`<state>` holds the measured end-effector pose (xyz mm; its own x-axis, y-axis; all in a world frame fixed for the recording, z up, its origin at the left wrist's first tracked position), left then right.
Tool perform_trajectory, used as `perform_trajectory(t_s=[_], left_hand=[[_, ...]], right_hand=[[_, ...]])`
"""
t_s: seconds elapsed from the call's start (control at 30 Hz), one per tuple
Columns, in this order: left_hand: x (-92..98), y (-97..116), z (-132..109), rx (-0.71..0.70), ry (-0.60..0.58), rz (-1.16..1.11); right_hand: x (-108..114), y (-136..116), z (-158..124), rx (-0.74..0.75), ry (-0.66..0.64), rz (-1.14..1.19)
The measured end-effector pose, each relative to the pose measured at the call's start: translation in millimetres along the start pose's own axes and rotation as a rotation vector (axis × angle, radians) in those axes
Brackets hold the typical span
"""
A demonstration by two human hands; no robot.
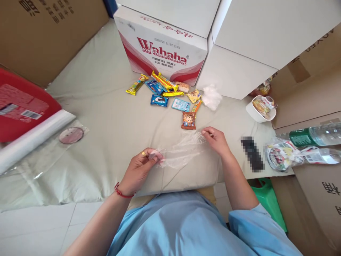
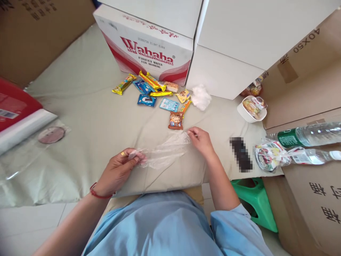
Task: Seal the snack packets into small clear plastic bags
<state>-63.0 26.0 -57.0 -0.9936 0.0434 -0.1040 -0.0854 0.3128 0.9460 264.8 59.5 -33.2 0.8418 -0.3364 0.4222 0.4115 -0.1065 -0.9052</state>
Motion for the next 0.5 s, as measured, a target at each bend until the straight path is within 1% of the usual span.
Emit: perform_trajectory(t_s=[0.07,0.1,0.13,0.2,0.27,0.33,0.37,0.4,0.43,0.5], left_hand=[[1.2,-2,0,0.005,0.024,0.061],[2.7,-3,0,0.014,0.055,0.085],[5.0,-3,0,0.014,0.105,0.116],[11.5,-1,-3,-0.04,0.258,0.227],[18.0,6,-9,-0.18,0.424,0.413],[21.3,15,-18,-0.381,0.538,0.62],[21.3,18,-22,-0.49,0.557,0.714],[20.1,21,-24,-0.598,0.54,0.797],[17.9,23,-26,-0.698,0.488,0.864],[11.7,24,-24,-0.832,0.287,0.965]], right_hand=[[-16,-14,-3,0.126,-0.007,-0.056],[-21,-21,-7,0.187,-0.006,-0.079],[-25,-28,-13,0.252,0.003,-0.104],[-29,-37,-32,0.395,0.038,-0.167],[-35,-41,-57,0.544,0.027,-0.23],[-44,-37,-85,0.65,-0.078,-0.275],[-49,-33,-98,0.684,-0.142,-0.287],[-53,-28,-109,0.705,-0.196,-0.296],[-57,-24,-118,0.716,-0.232,-0.305],[-62,-17,-129,0.734,-0.262,-0.316]])
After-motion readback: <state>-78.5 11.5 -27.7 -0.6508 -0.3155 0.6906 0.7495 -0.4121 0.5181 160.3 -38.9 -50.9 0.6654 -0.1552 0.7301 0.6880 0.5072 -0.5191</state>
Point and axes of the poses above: each hand's wrist, its own z-axis towards the middle knuckle, its own x-axis out of the back of the hand, y = z × x, the point moved 3 cm from there along z, towards the middle knuckle, and after that the axes turned 10 degrees about y, right-handed, at the moved point
